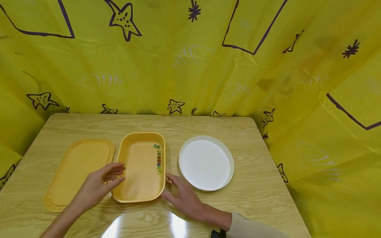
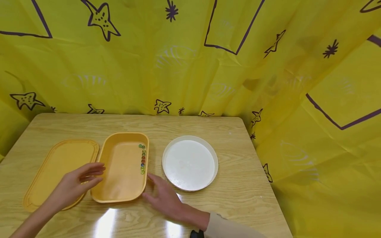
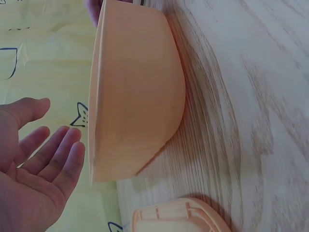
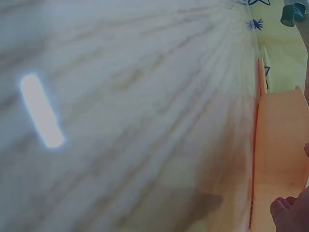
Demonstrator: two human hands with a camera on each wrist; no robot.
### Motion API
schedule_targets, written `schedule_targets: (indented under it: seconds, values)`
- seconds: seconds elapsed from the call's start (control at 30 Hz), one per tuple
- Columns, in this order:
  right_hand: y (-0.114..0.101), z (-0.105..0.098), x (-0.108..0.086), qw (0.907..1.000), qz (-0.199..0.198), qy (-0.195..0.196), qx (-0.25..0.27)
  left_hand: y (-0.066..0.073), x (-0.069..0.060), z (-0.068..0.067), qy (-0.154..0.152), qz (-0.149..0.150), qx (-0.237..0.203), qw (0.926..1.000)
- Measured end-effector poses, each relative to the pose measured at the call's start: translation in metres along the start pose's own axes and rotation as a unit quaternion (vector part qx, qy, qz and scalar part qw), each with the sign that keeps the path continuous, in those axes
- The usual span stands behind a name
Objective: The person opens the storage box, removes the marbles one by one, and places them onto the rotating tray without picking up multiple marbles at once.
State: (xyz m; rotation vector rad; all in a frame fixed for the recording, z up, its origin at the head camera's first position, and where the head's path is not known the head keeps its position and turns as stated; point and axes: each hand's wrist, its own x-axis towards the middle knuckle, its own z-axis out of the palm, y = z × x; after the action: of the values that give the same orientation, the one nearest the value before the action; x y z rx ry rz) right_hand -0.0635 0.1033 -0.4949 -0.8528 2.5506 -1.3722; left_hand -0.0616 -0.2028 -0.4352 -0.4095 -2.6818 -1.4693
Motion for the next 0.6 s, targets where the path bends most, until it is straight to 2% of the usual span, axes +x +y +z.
schedule_targets:
  seconds: [0.13, 0.23, 0.47, 0.6]
  values:
    - [-0.001, -0.008, -0.002, 0.9998, -0.011, 0.013, -0.010, 0.003, 0.007, 0.005, -0.013, 0.001, -0.018, 0.9998]
    - [-0.001, -0.012, -0.004, 0.9991, -0.034, 0.015, -0.018, 0.004, 0.012, 0.010, -0.026, 0.005, -0.026, 0.9993]
    - [-0.002, -0.019, -0.010, 0.9924, -0.086, 0.003, -0.088, 0.004, 0.022, 0.021, -0.048, 0.025, -0.027, 0.9982]
    - [-0.002, -0.027, -0.012, 0.9860, -0.106, 0.020, -0.127, 0.003, 0.029, 0.029, -0.055, 0.033, -0.031, 0.9975]
